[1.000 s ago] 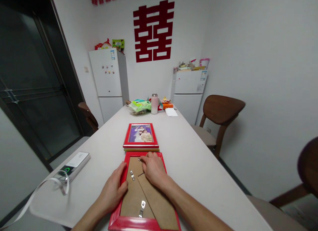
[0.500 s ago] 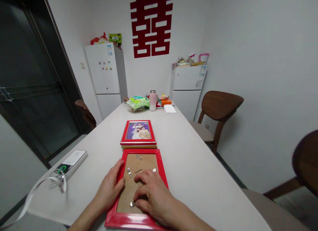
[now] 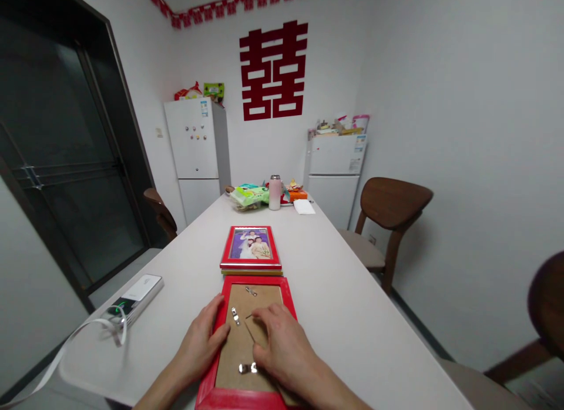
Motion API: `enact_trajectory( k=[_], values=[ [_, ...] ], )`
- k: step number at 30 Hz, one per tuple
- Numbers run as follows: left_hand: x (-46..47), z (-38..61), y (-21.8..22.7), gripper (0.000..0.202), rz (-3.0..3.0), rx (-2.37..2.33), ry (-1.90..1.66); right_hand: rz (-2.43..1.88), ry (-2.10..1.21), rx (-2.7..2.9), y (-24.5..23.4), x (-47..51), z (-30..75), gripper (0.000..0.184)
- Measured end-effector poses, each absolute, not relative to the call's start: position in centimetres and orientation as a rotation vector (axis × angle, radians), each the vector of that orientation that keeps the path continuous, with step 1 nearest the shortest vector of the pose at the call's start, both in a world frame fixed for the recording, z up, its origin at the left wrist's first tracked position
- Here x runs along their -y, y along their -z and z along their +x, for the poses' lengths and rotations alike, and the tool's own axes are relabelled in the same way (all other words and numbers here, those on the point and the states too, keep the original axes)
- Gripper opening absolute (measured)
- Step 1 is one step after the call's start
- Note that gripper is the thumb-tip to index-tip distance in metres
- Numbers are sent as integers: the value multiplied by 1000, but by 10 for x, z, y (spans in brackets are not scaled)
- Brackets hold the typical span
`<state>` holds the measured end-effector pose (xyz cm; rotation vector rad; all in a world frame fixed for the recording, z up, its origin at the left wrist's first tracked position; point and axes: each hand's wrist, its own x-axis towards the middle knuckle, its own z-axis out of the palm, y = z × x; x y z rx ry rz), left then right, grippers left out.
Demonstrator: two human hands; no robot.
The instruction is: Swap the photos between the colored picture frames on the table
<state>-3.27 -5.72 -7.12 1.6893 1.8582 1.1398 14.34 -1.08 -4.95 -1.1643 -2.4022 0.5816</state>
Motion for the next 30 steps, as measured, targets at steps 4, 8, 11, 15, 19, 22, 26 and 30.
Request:
enact_trajectory(
  k=[4, 8, 11, 15, 19, 22, 26, 30],
  values=[
    [58, -34, 73, 48, 1619, -1891, -1136, -1181, -591, 2410, 38, 10, 145, 44],
    [62, -30, 69, 40, 1524, -1822, -1243, -1186, -572, 2395, 27, 10, 144, 42],
    [66, -25, 58, 40, 1378, -1622, -1401, -1141, -580, 2363, 21, 17, 135, 43],
    [72, -33, 45, 38, 1038, -1278, -1504, -993, -638, 2333, 17, 29, 122, 40],
    [82, -68, 45, 43, 813, -1296, -1525, -978, -649, 2321, 23, 20, 128, 35],
    [90, -100, 49, 46, 793, -1457, -1474, -1222, -491, 2305, 35, -1, 149, 36],
    [96, -124, 54, 44, 869, -1614, -1386, -1516, -325, 2313, 54, -21, 174, 40],
    [94, -127, 60, 45, 985, -1738, -1321, -1574, -351, 2335, 64, -25, 180, 45]
  ],
)
